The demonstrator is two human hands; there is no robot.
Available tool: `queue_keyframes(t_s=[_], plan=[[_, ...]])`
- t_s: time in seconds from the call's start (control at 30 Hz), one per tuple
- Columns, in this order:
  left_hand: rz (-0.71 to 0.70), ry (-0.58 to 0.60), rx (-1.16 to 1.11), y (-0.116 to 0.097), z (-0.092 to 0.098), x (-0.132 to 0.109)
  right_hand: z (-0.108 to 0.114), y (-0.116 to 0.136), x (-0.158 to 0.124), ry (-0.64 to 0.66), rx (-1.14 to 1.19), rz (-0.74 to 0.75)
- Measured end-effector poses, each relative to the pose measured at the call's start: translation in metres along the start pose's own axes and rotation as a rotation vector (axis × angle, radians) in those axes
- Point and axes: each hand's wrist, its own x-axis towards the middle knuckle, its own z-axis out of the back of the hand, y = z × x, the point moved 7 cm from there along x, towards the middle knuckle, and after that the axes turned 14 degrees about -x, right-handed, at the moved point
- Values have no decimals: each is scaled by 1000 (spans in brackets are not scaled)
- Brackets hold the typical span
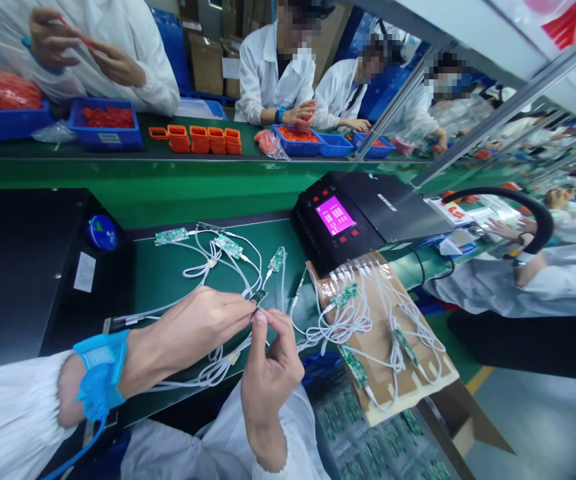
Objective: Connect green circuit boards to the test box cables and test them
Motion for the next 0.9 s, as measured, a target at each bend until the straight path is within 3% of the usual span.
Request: queue_keyframes(t_s=[0.37, 0.53, 0.63, 0.8, 0.9], plan=[[65, 8, -56, 7, 2, 2, -2, -2, 0, 8, -39, 33], [236, 23, -147, 25, 8, 4, 1, -1, 15, 121, -130, 270], [301, 47, -230, 37, 14, 5, 5, -11, 30, 142, -245, 335], [387, 180, -364, 58, 22, 3, -24, -26, 39, 455, -313, 481], [473, 294, -357, 75, 30, -7, -40, -25, 35, 536, -332, 562]])
